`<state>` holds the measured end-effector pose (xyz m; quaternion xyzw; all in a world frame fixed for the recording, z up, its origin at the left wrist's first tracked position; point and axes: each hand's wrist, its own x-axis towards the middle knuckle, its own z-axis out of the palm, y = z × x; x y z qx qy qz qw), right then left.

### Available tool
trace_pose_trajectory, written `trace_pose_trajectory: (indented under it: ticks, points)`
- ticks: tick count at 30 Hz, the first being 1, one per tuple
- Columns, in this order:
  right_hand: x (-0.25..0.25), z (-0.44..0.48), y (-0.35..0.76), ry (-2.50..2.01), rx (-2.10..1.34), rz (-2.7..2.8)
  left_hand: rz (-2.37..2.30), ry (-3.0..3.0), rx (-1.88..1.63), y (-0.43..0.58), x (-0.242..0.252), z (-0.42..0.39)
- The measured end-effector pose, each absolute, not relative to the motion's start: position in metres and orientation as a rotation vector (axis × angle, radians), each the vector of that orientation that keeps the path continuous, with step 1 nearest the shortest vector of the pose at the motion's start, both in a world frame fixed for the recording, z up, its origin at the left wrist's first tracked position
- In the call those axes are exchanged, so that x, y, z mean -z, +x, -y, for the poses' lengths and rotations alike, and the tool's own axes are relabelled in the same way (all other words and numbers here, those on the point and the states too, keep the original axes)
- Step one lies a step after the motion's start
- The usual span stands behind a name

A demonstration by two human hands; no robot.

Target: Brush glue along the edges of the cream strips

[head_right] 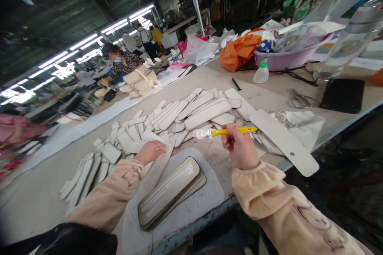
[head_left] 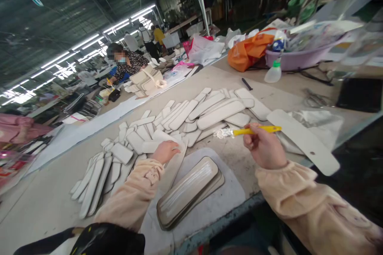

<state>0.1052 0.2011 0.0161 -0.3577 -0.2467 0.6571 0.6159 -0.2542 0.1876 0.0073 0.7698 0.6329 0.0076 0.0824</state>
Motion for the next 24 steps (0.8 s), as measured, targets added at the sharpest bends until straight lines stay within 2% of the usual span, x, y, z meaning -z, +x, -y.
trace_pose_trajectory:
  ticks: [11, 24]
  points:
    - [-0.018, -0.198, 0.101, -0.833, -1.568, 0.555, -1.882, 2.397, 0.273, -0.255, -0.008, -0.183]
    - [-0.013, -0.193, 0.097, -0.869, -1.561, 0.597, -2.030, 2.339, 0.321, -0.247, -0.007, -0.181]
